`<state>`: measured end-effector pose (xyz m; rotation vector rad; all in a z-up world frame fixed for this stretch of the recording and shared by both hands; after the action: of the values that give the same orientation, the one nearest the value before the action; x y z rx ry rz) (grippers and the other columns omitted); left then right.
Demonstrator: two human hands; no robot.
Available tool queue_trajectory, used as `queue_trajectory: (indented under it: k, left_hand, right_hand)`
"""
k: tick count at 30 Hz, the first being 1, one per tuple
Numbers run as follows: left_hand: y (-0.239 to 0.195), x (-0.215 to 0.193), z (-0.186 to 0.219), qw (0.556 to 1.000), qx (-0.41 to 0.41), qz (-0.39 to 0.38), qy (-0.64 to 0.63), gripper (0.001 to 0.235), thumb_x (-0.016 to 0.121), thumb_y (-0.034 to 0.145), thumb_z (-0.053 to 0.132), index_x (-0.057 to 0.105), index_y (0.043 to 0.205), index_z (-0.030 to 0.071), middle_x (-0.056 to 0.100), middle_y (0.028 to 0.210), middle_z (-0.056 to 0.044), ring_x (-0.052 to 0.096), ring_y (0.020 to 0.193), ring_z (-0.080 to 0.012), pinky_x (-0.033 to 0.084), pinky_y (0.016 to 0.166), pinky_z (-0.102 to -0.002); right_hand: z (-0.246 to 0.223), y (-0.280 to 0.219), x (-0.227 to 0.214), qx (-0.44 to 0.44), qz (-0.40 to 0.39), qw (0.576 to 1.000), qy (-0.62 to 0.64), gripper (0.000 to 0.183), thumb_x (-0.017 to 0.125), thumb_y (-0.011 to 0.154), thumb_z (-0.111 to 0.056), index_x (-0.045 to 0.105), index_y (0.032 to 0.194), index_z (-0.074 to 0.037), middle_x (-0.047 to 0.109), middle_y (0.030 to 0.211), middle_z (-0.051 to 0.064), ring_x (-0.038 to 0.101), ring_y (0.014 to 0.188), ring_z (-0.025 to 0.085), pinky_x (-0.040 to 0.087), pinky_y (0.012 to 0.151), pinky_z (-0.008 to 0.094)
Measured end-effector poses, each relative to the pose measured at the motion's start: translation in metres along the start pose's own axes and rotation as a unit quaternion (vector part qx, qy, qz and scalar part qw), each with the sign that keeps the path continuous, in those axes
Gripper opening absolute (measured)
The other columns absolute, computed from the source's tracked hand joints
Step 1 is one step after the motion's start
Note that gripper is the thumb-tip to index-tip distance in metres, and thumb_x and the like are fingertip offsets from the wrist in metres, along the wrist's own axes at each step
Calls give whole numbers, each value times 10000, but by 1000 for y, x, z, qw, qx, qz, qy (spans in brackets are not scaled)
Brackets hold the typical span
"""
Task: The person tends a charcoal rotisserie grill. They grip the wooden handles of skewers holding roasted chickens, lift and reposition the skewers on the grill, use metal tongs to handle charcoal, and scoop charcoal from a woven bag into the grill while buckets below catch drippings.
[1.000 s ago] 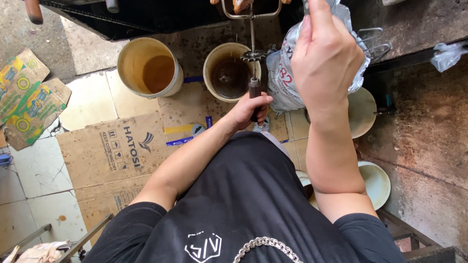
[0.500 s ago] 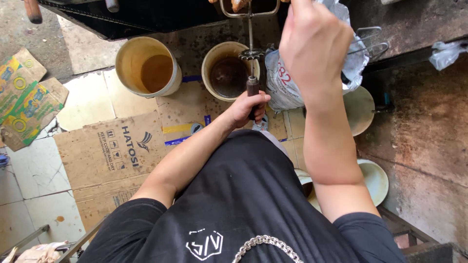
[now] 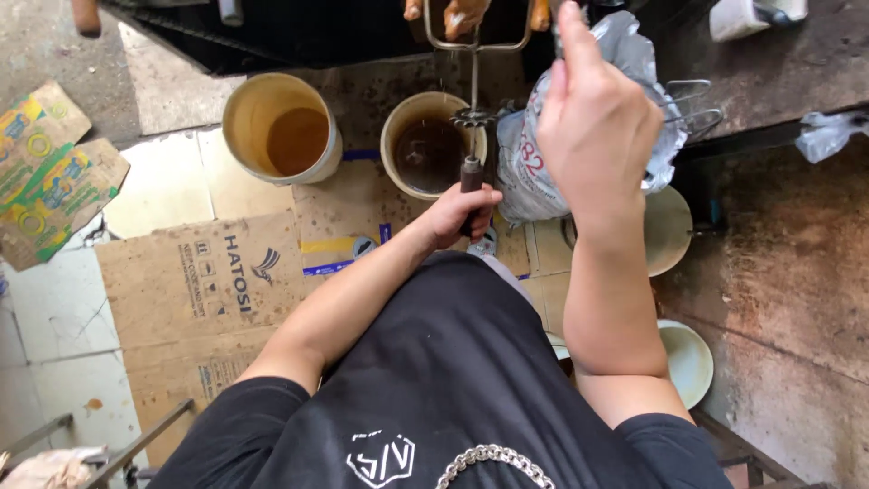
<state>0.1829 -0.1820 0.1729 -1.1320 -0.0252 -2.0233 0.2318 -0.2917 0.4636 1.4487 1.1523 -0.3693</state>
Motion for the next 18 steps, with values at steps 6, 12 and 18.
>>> queue_trajectory:
  k: [6, 12, 18]
  left_hand:
    - [-1, 3, -7, 1000, -13, -14, -12, 308, 689, 961, 264, 500, 772, 111, 454, 584, -44, 438, 470, -175, 377, 453, -348]
    - [-14, 5, -3, 1000, -7, 2, -9, 332, 686, 961, 272, 488, 743, 119, 445, 574, -34, 441, 460, -178, 372, 438, -353]
    - [-10, 17, 4, 1000, -15, 2, 3, 305, 677, 960, 271, 495, 766, 123, 451, 588, -30, 439, 463, -171, 378, 440, -346]
  right_hand:
    - [12, 3, 20, 18, 1, 998, -56, 109, 667, 1061, -109, 677, 1168, -92, 707, 830, 166, 695, 750, 394, 525, 623, 501]
    - [-9, -16, 26, 45, -25, 997, -50, 409, 661, 1023, -110, 633, 1429, -70, 691, 766, 158, 677, 668, 387, 519, 584, 500]
    - [6, -43, 69, 57, 67, 995, -51, 401, 673, 1056, -109, 540, 1433, -140, 705, 866, 110, 694, 722, 330, 539, 619, 441]
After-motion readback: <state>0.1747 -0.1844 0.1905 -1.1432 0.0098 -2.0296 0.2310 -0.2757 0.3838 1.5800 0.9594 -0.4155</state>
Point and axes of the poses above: each hand's wrist, its own y-axis towards the middle knuckle, its own x-axis out of the palm, z = x × y, the point moved 5 cm from there along y, towards the middle knuckle
